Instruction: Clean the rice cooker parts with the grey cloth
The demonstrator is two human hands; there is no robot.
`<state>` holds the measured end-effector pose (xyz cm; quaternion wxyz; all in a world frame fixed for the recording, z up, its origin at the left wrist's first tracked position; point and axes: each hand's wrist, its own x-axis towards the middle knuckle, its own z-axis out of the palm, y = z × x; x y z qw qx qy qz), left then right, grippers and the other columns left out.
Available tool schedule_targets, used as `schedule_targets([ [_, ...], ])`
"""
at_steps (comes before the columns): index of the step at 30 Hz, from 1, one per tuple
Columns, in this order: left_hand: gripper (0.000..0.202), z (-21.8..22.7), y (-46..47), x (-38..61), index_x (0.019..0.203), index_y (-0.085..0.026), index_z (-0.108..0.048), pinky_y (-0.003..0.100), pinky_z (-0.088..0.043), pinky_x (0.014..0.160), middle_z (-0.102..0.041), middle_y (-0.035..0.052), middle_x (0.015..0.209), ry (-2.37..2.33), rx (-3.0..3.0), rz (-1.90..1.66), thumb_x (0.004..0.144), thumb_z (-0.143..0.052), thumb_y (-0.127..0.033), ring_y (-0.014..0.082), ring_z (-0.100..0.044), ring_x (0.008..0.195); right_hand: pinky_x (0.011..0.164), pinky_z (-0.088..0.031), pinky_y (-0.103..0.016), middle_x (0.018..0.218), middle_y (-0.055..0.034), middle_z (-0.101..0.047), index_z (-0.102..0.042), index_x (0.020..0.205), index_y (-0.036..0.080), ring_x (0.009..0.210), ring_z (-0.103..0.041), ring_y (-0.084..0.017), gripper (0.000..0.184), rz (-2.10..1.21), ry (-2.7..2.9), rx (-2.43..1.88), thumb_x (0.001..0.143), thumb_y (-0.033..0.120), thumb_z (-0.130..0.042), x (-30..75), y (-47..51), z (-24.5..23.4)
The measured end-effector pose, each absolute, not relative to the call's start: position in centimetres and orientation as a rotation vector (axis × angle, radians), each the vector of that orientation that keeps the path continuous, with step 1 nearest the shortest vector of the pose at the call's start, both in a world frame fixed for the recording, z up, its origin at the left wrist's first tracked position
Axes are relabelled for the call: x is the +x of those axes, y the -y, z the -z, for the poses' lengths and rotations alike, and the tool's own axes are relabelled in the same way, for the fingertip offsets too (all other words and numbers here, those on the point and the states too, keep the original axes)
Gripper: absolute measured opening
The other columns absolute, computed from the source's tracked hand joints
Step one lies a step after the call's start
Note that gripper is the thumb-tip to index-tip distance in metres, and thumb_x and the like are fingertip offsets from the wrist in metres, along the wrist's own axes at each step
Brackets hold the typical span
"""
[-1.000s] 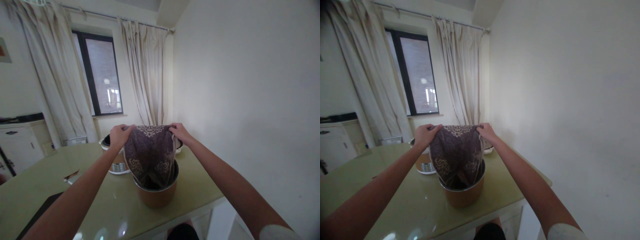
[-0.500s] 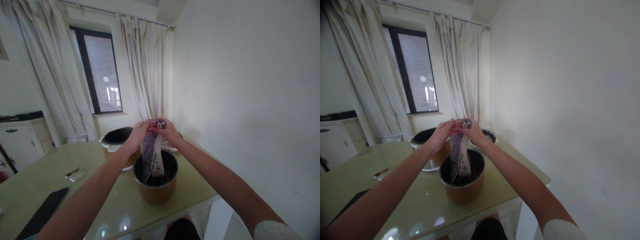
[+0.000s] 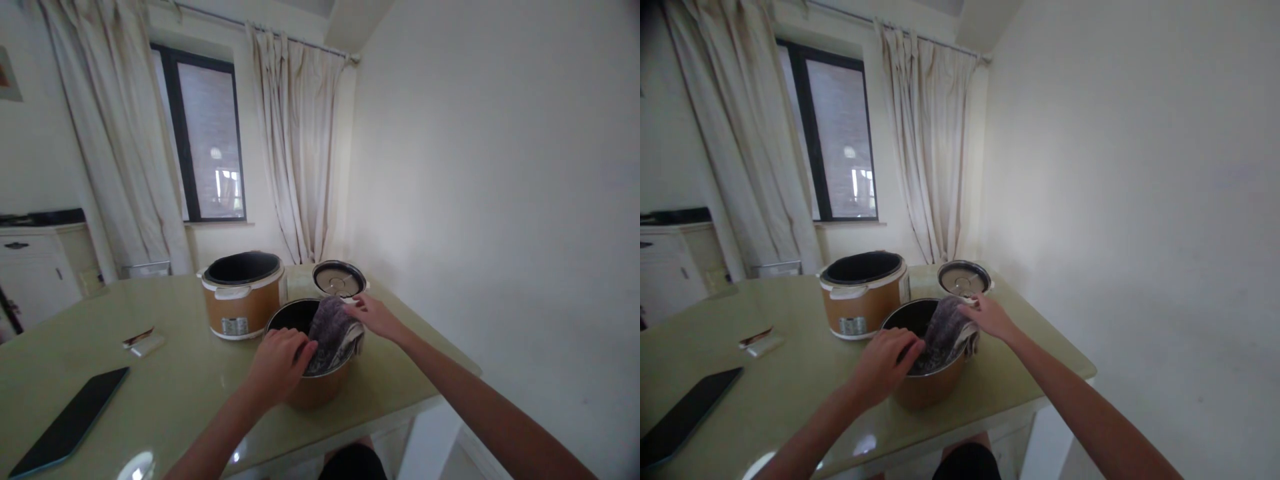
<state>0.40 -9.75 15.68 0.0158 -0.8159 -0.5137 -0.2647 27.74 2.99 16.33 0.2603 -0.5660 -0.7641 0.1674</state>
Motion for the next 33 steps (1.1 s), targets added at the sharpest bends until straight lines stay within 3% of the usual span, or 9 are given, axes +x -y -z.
schedule_targets([
  [2,0.044,-14.7,10.3,2.3,0.091,-0.022,-0.072,0.038,-0.047,0.081,-0.076,0.0089,0.090,1.507,-2.554,0.676,0.108,-0.039,-0.045,0.0240,-0.070,0.088,0.095,-0.054,-0.041,0.127,-0.0174,-0.073,-0.060,0.136,0.014,0.115,-0.070,-0.033,0.070,-0.414,2.177,-1.578,0.086,0.061,-0.072,25.5,-3.0,-15.6],
  [4,0.046,-13.9,10.3,3.8,0.092,-0.021,-0.072,0.038,-0.048,0.075,-0.077,0.0105,0.087,1.432,-2.583,0.499,0.108,-0.039,-0.048,0.0253,-0.072,0.083,0.094,-0.055,-0.041,0.128,-0.0184,-0.073,-0.060,0.138,0.014,0.116,-0.071,-0.036,0.076,-0.309,2.261,-1.662,0.078,0.055,-0.082,23.5,-3.5,-15.2],
  [8,0.051,-12.6,9.7,3.4,0.088,-0.019,-0.072,0.033,-0.045,0.060,-0.077,0.0110,0.076,1.280,-2.571,0.289,0.107,-0.039,-0.054,0.0254,-0.073,0.067,0.089,-0.056,-0.036,0.122,-0.0127,-0.077,-0.071,0.128,0.022,0.112,-0.073,-0.033,0.057,-0.205,2.388,-1.680,0.074,0.033,-0.087,21.2,-5.3,-15.2],
  [11,0.052,-11.9,9.4,1.0,0.079,-0.019,-0.068,0.030,-0.041,0.056,-0.073,0.0072,0.065,1.002,-2.602,0.353,0.107,-0.042,-0.054,0.0200,-0.070,0.058,0.092,-0.055,-0.036,0.121,-0.0117,-0.077,-0.072,0.124,0.022,0.115,-0.072,-0.034,0.057,-0.197,2.449,-1.632,0.070,0.027,-0.090,20.3,-6.5,-15.6],
  [16,0.052,-11.6,9.5,-1.4,0.072,-0.020,-0.063,0.029,-0.038,0.052,-0.065,0.0043,0.055,0.708,-2.622,0.504,0.106,-0.043,-0.055,0.0154,-0.061,0.048,0.096,-0.054,-0.039,0.130,-0.0149,-0.074,-0.065,0.136,0.019,0.119,-0.069,-0.035,0.064,0.062,2.850,-1.240,0.078,0.031,-0.087,17.1,-7.4,-16.9],
  [19,0.053,-11.6,9.7,-1.4,0.073,-0.021,-0.064,0.030,-0.038,0.052,-0.066,0.0048,0.056,0.740,-2.652,0.452,0.104,-0.044,-0.058,0.0163,-0.062,0.050,0.098,-0.052,-0.036,0.135,-0.0124,-0.072,-0.061,0.142,0.023,0.123,-0.068,-0.033,0.064,0.124,2.935,-1.069,0.082,0.026,-0.083,14.6,-7.5,-17.1],
  [25,0.054,-12.9,11.0,-0.6,0.078,-0.021,-0.072,0.031,-0.048,0.061,-0.075,0.0102,0.070,1.254,-2.630,0.161,0.102,-0.046,-0.062,0.0232,-0.072,0.063,0.101,-0.052,-0.037,0.127,-0.0111,-0.075,-0.070,0.130,0.022,0.119,-0.069,-0.031,0.055,-0.136,2.847,-1.103,0.079,0.037,-0.086,14.0,-8.1,-17.0],
  [30,0.062,-14.4,11.6,0.1,0.085,-0.022,-0.078,0.037,-0.055,0.068,-0.078,0.0148,0.080,1.367,-2.647,0.056,0.101,-0.039,-0.068,0.0299,-0.077,0.075,0.093,-0.056,-0.034,0.109,-0.0082,-0.080,-0.078,0.109,0.016,0.104,-0.074,-0.029,0.036,-0.456,2.649,-1.368,0.075,0.028,-0.082,18.3,-8.1,-17.1],
  [33,0.062,-14.6,11.3,0.7,0.088,-0.021,-0.079,0.039,-0.056,0.071,-0.079,0.0165,0.084,1.387,-2.639,0.057,0.102,-0.039,-0.066,0.0308,-0.077,0.079,0.089,-0.058,-0.031,0.102,-0.0026,-0.081,-0.077,0.114,0.018,0.097,-0.075,-0.024,0.040,-0.574,2.538,-1.389,0.074,0.019,-0.075,21.4,-6.9,-16.3],
])
